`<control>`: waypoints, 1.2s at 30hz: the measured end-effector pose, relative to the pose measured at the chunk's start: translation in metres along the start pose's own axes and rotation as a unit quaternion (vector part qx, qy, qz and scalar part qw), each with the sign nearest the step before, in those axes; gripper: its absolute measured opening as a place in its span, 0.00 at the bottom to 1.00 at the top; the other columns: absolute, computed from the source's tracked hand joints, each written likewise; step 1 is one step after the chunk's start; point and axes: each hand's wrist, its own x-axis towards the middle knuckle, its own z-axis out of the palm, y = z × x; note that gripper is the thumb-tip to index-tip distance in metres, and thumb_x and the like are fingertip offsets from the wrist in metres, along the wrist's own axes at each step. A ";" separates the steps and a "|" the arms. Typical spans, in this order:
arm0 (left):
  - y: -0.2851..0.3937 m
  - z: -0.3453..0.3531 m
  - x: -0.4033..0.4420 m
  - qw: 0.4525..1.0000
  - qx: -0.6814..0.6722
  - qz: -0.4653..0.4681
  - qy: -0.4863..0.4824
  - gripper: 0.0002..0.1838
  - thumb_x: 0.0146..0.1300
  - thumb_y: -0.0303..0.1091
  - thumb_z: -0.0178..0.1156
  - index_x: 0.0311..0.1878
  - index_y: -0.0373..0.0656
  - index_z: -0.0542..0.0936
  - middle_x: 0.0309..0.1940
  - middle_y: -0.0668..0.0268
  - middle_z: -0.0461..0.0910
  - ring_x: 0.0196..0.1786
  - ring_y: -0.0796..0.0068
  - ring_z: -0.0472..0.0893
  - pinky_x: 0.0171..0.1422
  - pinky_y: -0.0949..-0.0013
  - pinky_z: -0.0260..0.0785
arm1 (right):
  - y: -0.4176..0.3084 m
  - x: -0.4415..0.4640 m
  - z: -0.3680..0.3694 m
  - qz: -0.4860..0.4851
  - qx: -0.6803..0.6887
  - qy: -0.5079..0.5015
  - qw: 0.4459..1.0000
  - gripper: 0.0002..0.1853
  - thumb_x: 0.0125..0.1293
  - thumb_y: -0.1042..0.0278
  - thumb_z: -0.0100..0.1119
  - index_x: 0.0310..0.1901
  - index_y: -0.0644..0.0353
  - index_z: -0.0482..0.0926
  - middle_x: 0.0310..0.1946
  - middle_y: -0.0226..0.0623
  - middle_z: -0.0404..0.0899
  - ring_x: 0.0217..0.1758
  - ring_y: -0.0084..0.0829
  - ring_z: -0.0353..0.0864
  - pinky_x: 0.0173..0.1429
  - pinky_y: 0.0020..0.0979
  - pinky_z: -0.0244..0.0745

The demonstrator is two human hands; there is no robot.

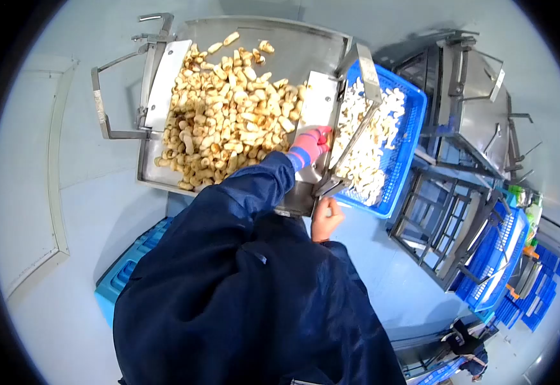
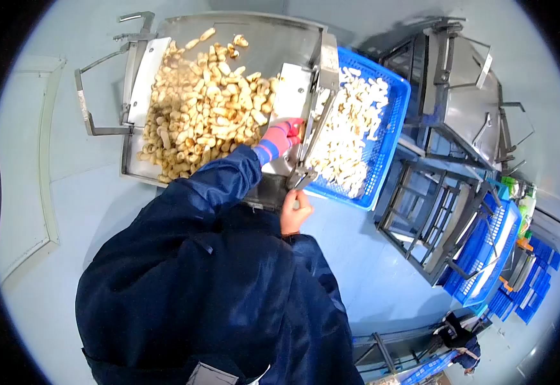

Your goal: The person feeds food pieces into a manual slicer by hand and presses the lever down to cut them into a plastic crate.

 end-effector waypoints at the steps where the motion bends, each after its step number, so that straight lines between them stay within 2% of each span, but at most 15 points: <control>1: 0.012 -0.006 -0.006 1.000 0.001 -0.015 -0.010 0.30 0.52 0.24 0.64 0.60 0.48 0.70 0.31 0.65 0.77 0.35 0.74 0.76 0.46 0.71 0.71 | 0.025 -0.007 0.004 0.050 0.022 -0.036 0.998 0.09 0.59 0.73 0.55 0.24 0.67 0.74 0.14 0.45 0.68 0.19 0.24 0.65 0.26 0.32 0.63; 5: 0.014 -0.011 -0.006 0.989 -0.137 -0.027 -0.040 0.29 0.53 0.18 0.60 0.60 0.46 0.69 0.34 0.65 0.77 0.36 0.77 0.76 0.45 0.74 0.71 | -0.042 0.016 -0.013 0.072 0.031 -0.010 0.997 0.11 0.58 0.72 0.57 0.21 0.65 0.72 0.13 0.43 0.67 0.18 0.23 0.63 0.24 0.32 0.60; 7: -0.008 -0.003 0.004 0.991 -0.119 -0.025 -0.059 0.29 0.54 0.14 0.56 0.60 0.45 0.69 0.36 0.64 0.76 0.38 0.77 0.76 0.45 0.75 0.72 | -0.027 0.010 -0.009 0.047 0.015 -0.013 0.999 0.10 0.58 0.72 0.56 0.21 0.65 0.72 0.13 0.43 0.68 0.18 0.23 0.63 0.24 0.32 0.61; 9: -0.001 -0.008 0.003 0.996 -0.065 -0.002 -0.063 0.29 0.54 0.14 0.55 0.61 0.44 0.69 0.37 0.64 0.76 0.38 0.76 0.76 0.45 0.74 0.72 | 0.023 -0.006 0.007 0.036 0.035 -0.007 0.999 0.15 0.61 0.72 0.53 0.18 0.64 0.66 0.11 0.27 0.63 0.18 0.16 0.60 0.22 0.26 0.55; 10: 0.004 -0.007 0.002 0.991 -0.110 -0.026 -0.069 0.29 0.54 0.13 0.54 0.61 0.42 0.67 0.37 0.64 0.76 0.39 0.77 0.76 0.46 0.75 0.72 | 0.025 -0.006 0.008 0.008 0.023 -0.006 1.000 0.15 0.61 0.73 0.54 0.17 0.64 0.66 0.12 0.26 0.64 0.19 0.15 0.60 0.22 0.25 0.55; 13: -0.027 0.007 0.012 0.990 -0.127 0.004 -0.058 0.30 0.54 0.14 0.55 0.62 0.41 0.67 0.36 0.65 0.76 0.38 0.77 0.76 0.46 0.75 0.73 | -0.018 0.008 -0.006 0.072 0.052 -0.003 0.996 0.11 0.58 0.73 0.57 0.20 0.65 0.71 0.13 0.40 0.69 0.18 0.23 0.64 0.24 0.31 0.61; 14: 0.002 -0.002 0.004 0.979 -0.184 -0.031 -0.077 0.29 0.54 0.14 0.55 0.62 0.40 0.66 0.35 0.65 0.77 0.38 0.77 0.76 0.46 0.75 0.72 | -0.044 0.019 -0.012 0.073 0.060 -0.009 0.995 0.12 0.58 0.73 0.57 0.19 0.65 0.70 0.12 0.38 0.69 0.17 0.22 0.61 0.23 0.31 0.60; 15: -0.022 0.009 0.011 0.996 -0.079 -0.011 -0.049 0.29 0.54 0.15 0.56 0.62 0.39 0.66 0.35 0.65 0.77 0.37 0.76 0.77 0.46 0.75 0.72 | -0.057 0.023 -0.013 0.048 0.037 0.001 0.998 0.13 0.58 0.73 0.57 0.18 0.66 0.69 0.12 0.38 0.67 0.17 0.22 0.59 0.23 0.32 0.58; 20: 0.022 -0.010 -0.004 0.998 -0.022 -0.021 -0.058 0.29 0.55 0.17 0.56 0.62 0.43 0.67 0.35 0.65 0.77 0.39 0.75 0.77 0.46 0.74 0.71 | 0.006 -0.002 0.000 0.045 0.018 -0.030 0.998 0.10 0.59 0.73 0.55 0.23 0.68 0.72 0.14 0.39 0.67 0.20 0.20 0.62 0.26 0.30 0.62; 24: -0.053 0.022 0.023 0.994 -0.099 0.020 -0.052 0.29 0.55 0.17 0.54 0.62 0.44 0.67 0.33 0.66 0.77 0.35 0.77 0.76 0.43 0.75 0.70 | -0.038 0.017 -0.013 0.099 0.052 -0.026 0.993 0.11 0.59 0.72 0.56 0.21 0.66 0.71 0.12 0.40 0.66 0.18 0.21 0.61 0.24 0.30 0.61; 27: -0.018 0.006 0.013 0.999 -0.001 0.008 -0.033 0.29 0.55 0.16 0.52 0.63 0.44 0.67 0.31 0.68 0.77 0.34 0.78 0.76 0.42 0.75 0.70 | -0.010 0.006 -0.007 0.056 0.011 -0.023 0.998 0.10 0.59 0.72 0.55 0.21 0.66 0.72 0.12 0.42 0.66 0.17 0.21 0.61 0.24 0.30 0.61; 28: -0.002 0.001 0.007 0.998 -0.044 -0.022 -0.037 0.27 0.56 0.18 0.52 0.61 0.43 0.69 0.32 0.66 0.78 0.35 0.75 0.77 0.43 0.74 0.71 | 0.001 0.001 -0.002 0.037 0.014 -0.021 0.999 0.09 0.58 0.73 0.55 0.22 0.65 0.72 0.13 0.44 0.65 0.18 0.22 0.61 0.25 0.30 0.62; 32: 0.013 0.009 0.003 0.987 0.143 0.021 0.071 0.22 0.56 0.28 0.55 0.56 0.40 0.72 0.38 0.57 0.80 0.41 0.61 0.79 0.49 0.66 0.70 | 0.016 -0.007 0.001 0.053 0.029 -0.033 0.998 0.10 0.58 0.72 0.55 0.22 0.65 0.72 0.14 0.42 0.66 0.18 0.23 0.62 0.25 0.30 0.61; 34: 0.027 0.013 0.004 0.996 0.033 -0.064 0.043 0.20 0.57 0.28 0.54 0.55 0.41 0.73 0.41 0.56 0.79 0.45 0.61 0.78 0.51 0.65 0.69 | 0.002 -0.001 -0.001 0.055 0.054 -0.021 0.997 0.10 0.58 0.72 0.55 0.21 0.65 0.71 0.13 0.41 0.65 0.17 0.24 0.62 0.25 0.30 0.61; 36: 0.055 0.005 0.002 0.995 -0.072 -0.061 0.037 0.18 0.57 0.28 0.53 0.53 0.41 0.74 0.41 0.55 0.79 0.44 0.60 0.78 0.50 0.65 0.70 | -0.001 0.001 -0.002 0.043 0.040 -0.015 0.998 0.10 0.58 0.72 0.56 0.21 0.65 0.71 0.13 0.41 0.65 0.17 0.25 0.61 0.24 0.31 0.60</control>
